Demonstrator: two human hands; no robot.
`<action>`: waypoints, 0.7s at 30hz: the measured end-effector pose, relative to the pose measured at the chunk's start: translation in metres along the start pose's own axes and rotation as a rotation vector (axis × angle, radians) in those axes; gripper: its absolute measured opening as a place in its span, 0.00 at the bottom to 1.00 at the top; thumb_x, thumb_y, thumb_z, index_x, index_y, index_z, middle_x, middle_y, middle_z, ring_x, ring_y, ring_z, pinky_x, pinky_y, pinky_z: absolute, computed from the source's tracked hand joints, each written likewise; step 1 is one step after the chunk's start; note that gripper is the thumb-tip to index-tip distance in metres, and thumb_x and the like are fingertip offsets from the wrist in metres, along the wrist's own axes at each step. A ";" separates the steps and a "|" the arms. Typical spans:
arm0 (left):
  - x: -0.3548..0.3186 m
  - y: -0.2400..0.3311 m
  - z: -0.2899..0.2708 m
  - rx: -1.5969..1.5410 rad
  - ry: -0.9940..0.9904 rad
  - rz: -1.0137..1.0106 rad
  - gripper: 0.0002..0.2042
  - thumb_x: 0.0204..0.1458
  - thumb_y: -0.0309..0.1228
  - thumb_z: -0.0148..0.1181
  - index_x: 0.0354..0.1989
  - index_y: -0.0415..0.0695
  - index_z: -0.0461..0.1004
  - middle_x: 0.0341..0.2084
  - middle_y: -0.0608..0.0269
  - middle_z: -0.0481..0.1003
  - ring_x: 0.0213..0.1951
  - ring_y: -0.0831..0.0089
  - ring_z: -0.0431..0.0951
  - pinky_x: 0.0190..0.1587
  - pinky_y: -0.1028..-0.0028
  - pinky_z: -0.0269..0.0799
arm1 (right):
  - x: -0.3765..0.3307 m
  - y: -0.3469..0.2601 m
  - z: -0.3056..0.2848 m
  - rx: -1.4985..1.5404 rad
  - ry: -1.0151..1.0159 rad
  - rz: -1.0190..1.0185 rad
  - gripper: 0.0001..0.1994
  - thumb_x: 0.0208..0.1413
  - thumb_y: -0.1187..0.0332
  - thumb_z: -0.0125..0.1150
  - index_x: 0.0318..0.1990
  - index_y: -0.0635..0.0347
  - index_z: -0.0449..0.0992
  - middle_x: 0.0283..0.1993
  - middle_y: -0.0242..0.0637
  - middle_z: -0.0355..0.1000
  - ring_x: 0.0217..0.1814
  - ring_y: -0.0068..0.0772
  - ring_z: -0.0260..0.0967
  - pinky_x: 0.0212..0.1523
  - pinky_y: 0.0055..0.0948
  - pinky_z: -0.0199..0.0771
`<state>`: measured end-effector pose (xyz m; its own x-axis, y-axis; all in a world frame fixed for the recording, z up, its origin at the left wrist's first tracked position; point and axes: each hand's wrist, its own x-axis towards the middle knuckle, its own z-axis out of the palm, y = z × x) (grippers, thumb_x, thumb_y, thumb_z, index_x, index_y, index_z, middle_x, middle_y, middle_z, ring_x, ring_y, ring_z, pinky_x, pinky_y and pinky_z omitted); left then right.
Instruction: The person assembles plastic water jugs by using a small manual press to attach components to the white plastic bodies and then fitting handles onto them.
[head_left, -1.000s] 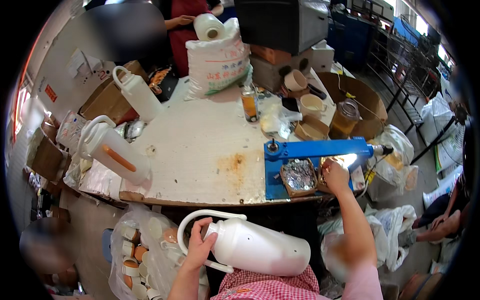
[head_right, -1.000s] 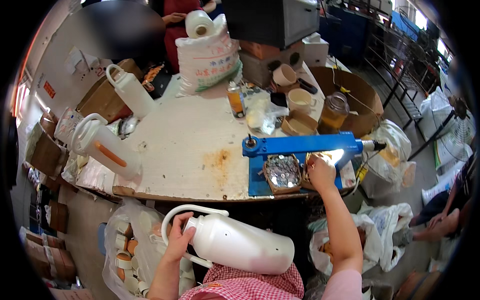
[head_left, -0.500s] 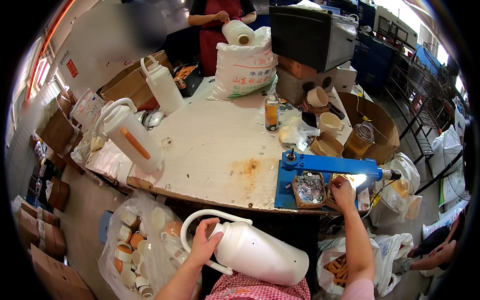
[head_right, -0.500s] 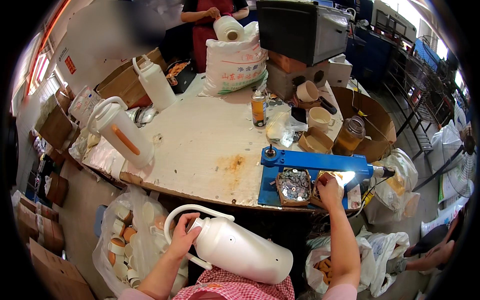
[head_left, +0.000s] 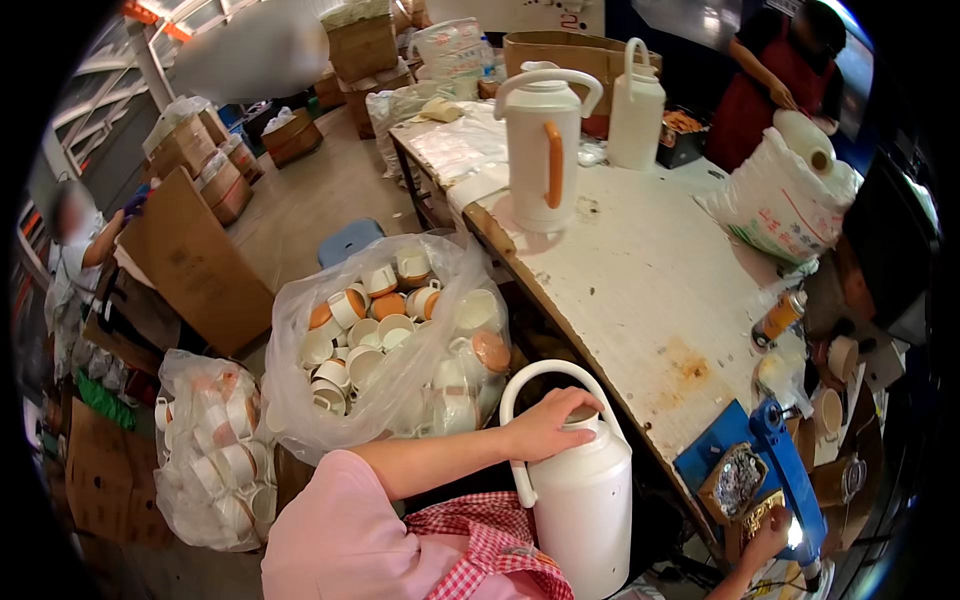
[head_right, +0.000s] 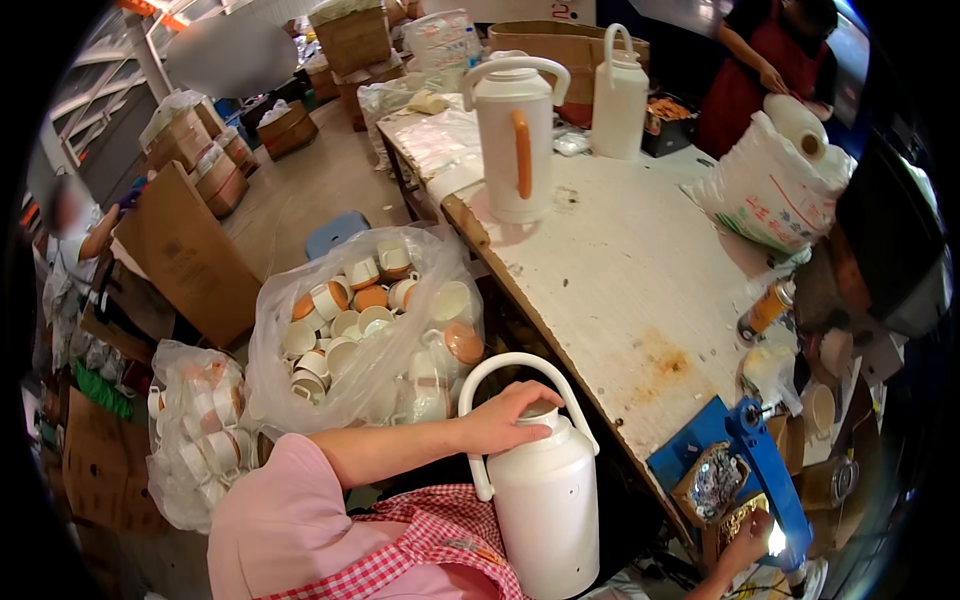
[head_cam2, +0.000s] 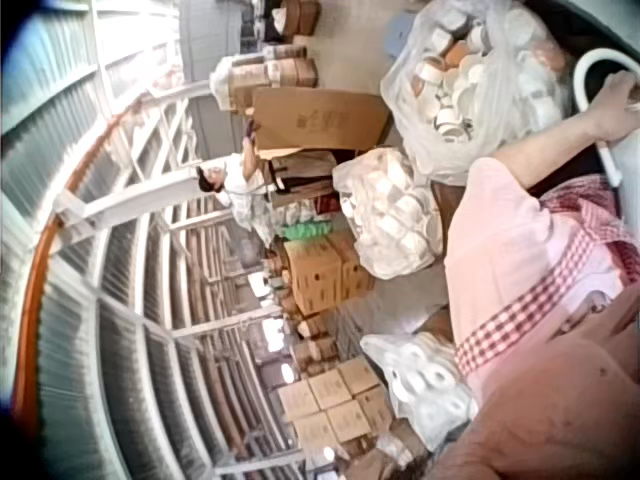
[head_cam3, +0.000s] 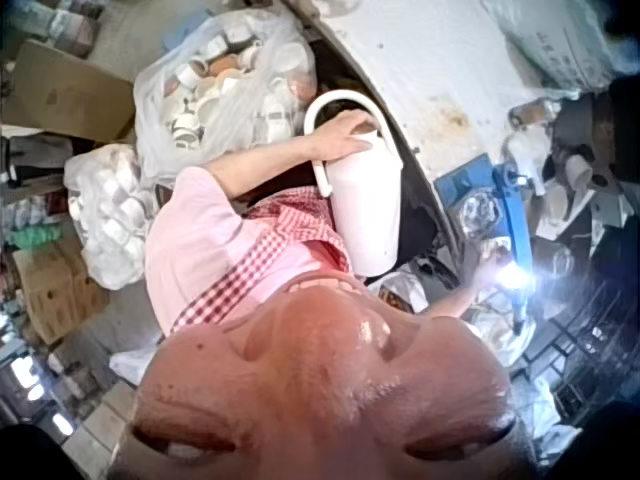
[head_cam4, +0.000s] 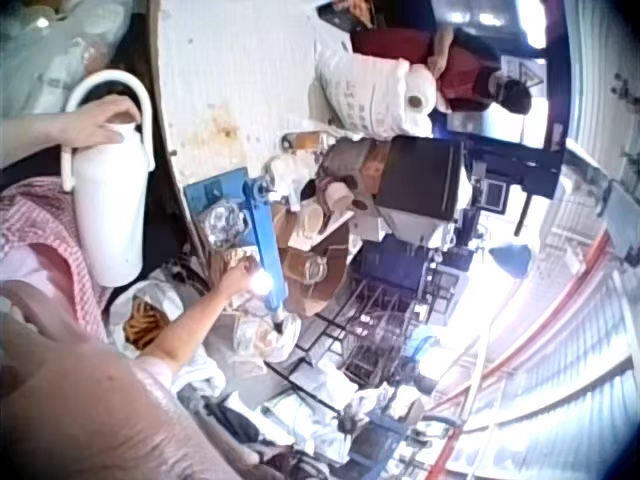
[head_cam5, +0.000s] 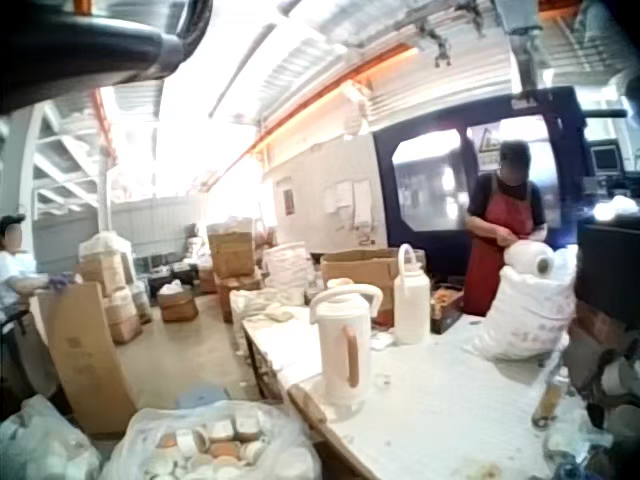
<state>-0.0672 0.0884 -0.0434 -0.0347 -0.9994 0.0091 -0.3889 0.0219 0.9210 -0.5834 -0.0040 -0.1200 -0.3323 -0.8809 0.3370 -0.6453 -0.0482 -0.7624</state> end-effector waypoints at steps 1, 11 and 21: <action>0.000 -0.003 -0.003 0.002 -0.010 0.008 0.21 0.52 0.34 0.64 0.54 0.43 0.70 0.51 0.51 0.70 0.58 0.52 0.66 0.64 0.59 0.60 | 0.008 0.011 0.001 -0.014 -0.061 0.006 0.08 0.57 0.76 0.59 0.43 0.66 0.75 0.40 0.39 0.74 0.43 0.32 0.70 0.47 0.31 0.70; -0.002 0.008 0.005 0.038 -0.011 0.065 0.19 0.56 0.34 0.60 0.55 0.43 0.67 0.51 0.56 0.69 0.59 0.56 0.64 0.64 0.62 0.61 | 0.027 0.081 -0.024 -0.303 0.086 -1.067 0.21 0.55 0.64 0.57 0.54 0.66 0.74 0.45 0.47 0.75 0.45 0.44 0.73 0.51 0.40 0.72; -0.009 0.010 0.003 0.073 -0.047 0.037 0.21 0.56 0.37 0.60 0.56 0.42 0.67 0.53 0.55 0.68 0.60 0.57 0.63 0.64 0.62 0.61 | -0.039 0.006 -0.044 -0.093 -0.038 0.192 0.16 0.56 0.68 0.59 0.47 0.71 0.79 0.34 0.46 0.77 0.35 0.39 0.73 0.40 0.37 0.73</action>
<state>-0.0731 0.0977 -0.0354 -0.0927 -0.9954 0.0227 -0.4528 0.0624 0.8894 -0.6049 0.0508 -0.1130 -0.4301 -0.8870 0.1682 -0.6337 0.1640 -0.7560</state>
